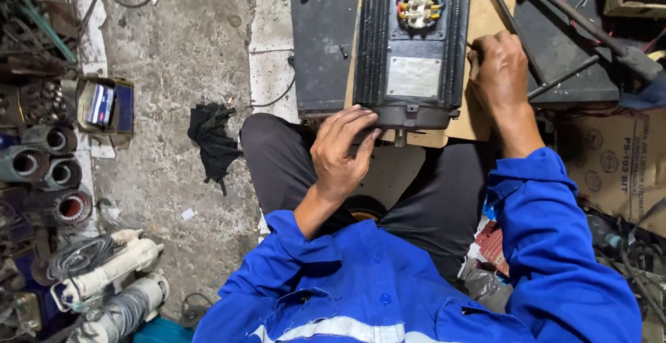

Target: Assembling and adjusting an electric motor using a hammer, screwdriver, and pliers.

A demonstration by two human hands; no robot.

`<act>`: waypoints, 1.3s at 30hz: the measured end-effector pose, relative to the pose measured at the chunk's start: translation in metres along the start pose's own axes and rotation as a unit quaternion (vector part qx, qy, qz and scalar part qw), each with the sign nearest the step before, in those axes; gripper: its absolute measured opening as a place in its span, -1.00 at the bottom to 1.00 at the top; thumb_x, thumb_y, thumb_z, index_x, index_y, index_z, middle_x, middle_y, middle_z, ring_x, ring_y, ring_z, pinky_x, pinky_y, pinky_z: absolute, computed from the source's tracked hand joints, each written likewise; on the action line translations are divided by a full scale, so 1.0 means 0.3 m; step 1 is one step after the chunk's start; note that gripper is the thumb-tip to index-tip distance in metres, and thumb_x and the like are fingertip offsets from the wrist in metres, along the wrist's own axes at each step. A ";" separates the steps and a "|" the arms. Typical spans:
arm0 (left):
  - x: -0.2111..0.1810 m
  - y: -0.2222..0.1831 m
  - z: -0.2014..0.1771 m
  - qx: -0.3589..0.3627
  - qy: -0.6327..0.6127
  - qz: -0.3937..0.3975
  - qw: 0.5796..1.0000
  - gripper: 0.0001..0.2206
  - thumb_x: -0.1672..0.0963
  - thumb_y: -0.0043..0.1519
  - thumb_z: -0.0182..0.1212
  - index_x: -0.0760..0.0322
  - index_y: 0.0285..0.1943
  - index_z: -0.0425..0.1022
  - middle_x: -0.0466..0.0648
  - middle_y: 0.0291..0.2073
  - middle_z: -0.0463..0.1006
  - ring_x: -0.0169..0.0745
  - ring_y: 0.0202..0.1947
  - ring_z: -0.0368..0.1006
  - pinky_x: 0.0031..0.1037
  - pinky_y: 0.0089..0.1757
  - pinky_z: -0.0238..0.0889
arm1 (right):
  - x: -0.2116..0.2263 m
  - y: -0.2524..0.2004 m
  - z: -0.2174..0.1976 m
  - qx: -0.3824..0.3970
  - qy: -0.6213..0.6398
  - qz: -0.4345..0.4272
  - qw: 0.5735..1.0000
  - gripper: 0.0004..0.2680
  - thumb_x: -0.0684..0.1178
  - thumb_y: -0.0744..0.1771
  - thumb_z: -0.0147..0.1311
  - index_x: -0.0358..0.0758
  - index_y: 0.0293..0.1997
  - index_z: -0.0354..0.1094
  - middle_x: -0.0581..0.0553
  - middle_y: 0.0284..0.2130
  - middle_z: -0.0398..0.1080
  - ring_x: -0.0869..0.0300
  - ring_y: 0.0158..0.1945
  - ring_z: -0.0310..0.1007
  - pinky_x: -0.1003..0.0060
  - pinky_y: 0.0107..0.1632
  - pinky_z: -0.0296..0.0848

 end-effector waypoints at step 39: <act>0.235 -0.136 0.055 -0.028 -0.370 -0.406 0.835 -0.79 0.18 0.26 0.40 0.47 -0.02 0.59 0.18 -0.31 0.67 -0.16 -0.33 0.66 -0.48 -0.27 0.59 | 0.694 -0.189 -0.404 -0.260 0.065 -0.109 0.957 -0.79 -0.08 0.39 0.30 -0.42 0.07 0.58 -0.42 0.08 0.49 -0.27 0.16 0.40 -0.14 0.20 0.33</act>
Point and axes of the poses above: each hand's wrist, its own y-axis towards the middle knuckle, its own z-axis out of the palm, x = y × z, the point moved 6 cm from there along y, towards the middle knuckle
